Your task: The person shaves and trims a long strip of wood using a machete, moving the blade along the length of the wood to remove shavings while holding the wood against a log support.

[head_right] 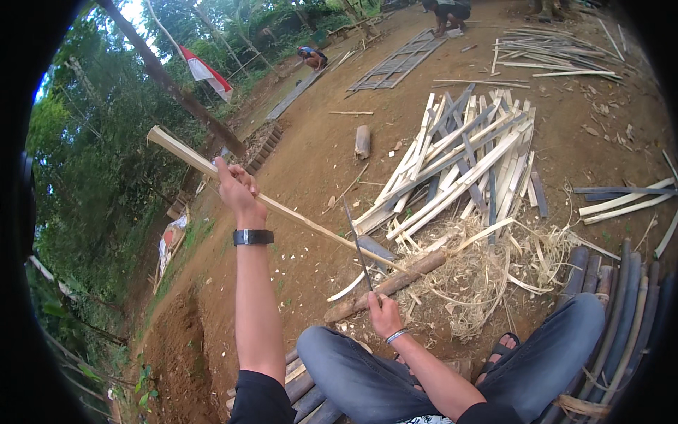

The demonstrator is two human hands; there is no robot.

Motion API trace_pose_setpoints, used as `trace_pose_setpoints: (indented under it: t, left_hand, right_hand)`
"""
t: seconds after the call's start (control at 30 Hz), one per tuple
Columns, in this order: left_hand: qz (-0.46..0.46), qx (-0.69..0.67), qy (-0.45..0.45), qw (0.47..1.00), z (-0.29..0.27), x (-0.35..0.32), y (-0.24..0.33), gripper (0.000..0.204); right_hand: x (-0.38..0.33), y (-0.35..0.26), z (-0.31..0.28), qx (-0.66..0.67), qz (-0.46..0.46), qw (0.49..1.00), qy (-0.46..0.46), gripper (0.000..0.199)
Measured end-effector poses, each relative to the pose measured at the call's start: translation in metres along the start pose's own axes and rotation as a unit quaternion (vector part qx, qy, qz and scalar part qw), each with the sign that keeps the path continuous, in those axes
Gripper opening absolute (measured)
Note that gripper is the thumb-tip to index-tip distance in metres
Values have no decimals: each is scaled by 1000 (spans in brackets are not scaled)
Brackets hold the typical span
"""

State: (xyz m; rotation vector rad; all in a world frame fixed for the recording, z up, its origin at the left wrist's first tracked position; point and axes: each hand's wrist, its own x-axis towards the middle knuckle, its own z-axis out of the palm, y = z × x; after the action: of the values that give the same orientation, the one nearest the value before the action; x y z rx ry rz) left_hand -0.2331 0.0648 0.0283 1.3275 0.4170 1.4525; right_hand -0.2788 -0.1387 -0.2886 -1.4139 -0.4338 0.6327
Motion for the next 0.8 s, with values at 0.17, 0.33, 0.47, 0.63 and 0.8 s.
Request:
trace_pose_setpoints:
  t: [0.17,0.33,0.47,0.63,0.8]
  left_hand:
    - [8,-4,23,1000,25,-8,3,51]
    - [25,25,80,996,-18,-6,7,50]
    - [31,25,89,995,-24,0,13,50]
    - [47,47,78,995,-68,-22,15,50]
    - [17,21,46,999,-73,-42,25,49]
  right_hand:
    - [31,115,-11,-89,122,986,76,61]
    - [16,72,4,-38,214,976,13,68]
    - [18,48,16,-57,35,996,-56,67]
    - [26,154,-25,-1,358,933,43,66]
    - [-5,125,-6,-8,212,977,-14,73]
